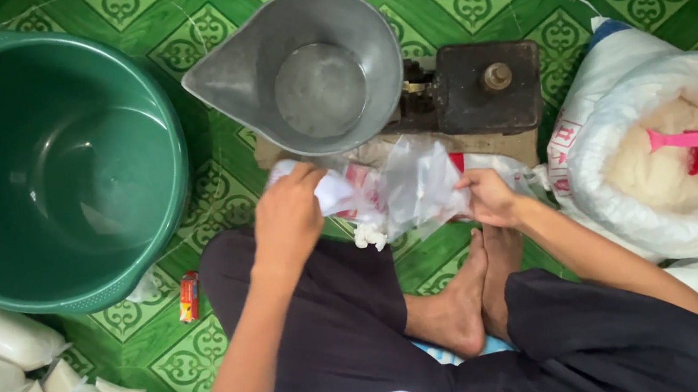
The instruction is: Filling small plastic bags with white powder from a large sack using a scoop and weighing them on a mechanical scale.
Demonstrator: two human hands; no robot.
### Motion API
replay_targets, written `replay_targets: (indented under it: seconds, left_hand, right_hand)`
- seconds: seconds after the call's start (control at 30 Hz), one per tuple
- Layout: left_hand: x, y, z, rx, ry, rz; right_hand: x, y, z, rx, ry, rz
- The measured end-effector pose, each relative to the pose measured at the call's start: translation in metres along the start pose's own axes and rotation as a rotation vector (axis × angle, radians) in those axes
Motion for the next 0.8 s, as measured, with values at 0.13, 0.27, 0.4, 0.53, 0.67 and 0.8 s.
replay_targets:
  seconds: [0.13,0.27,0.4,0.53,0.67,0.8]
  left_hand:
    - [0.004,-0.013,-0.024,-0.114,0.182,0.078]
    - [0.000,-0.027,-0.054,-0.282,0.280,0.100]
    - [-0.002,-0.042,-0.055,-0.364,0.296,0.125]
    - [-0.001,-0.051,-0.058,-0.399,0.306,0.130]
    - [-0.004,-0.044,-0.083,-0.393,0.298,0.171]
    - [-0.005,-0.046,-0.094,-0.439,0.300,0.216]
  right_hand:
    - [-0.007,0.000,-0.023,-0.181,-0.135,0.055]
    - [-0.062,0.037,-0.069,-0.650,-0.400,0.236]
    - [-0.069,0.042,-0.070,-0.639,-0.451,0.337]
    - [-0.072,0.041,-0.072,-1.098,-0.522,0.355]
    - [-0.112,0.058,-0.122,-1.358,-0.509,0.866]
    - [-0.113,0.055,-0.126,-1.538,-0.394,1.275]
Point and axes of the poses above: each hand's wrist, its own x-axis towards the middle knuckle, its own z-axis out of the back of the hand, y = z × x, the point moved 4 cm from there along x, towards the middle knuckle, and after that the axes turned 1 degree about -z, right-handed, at the moved point
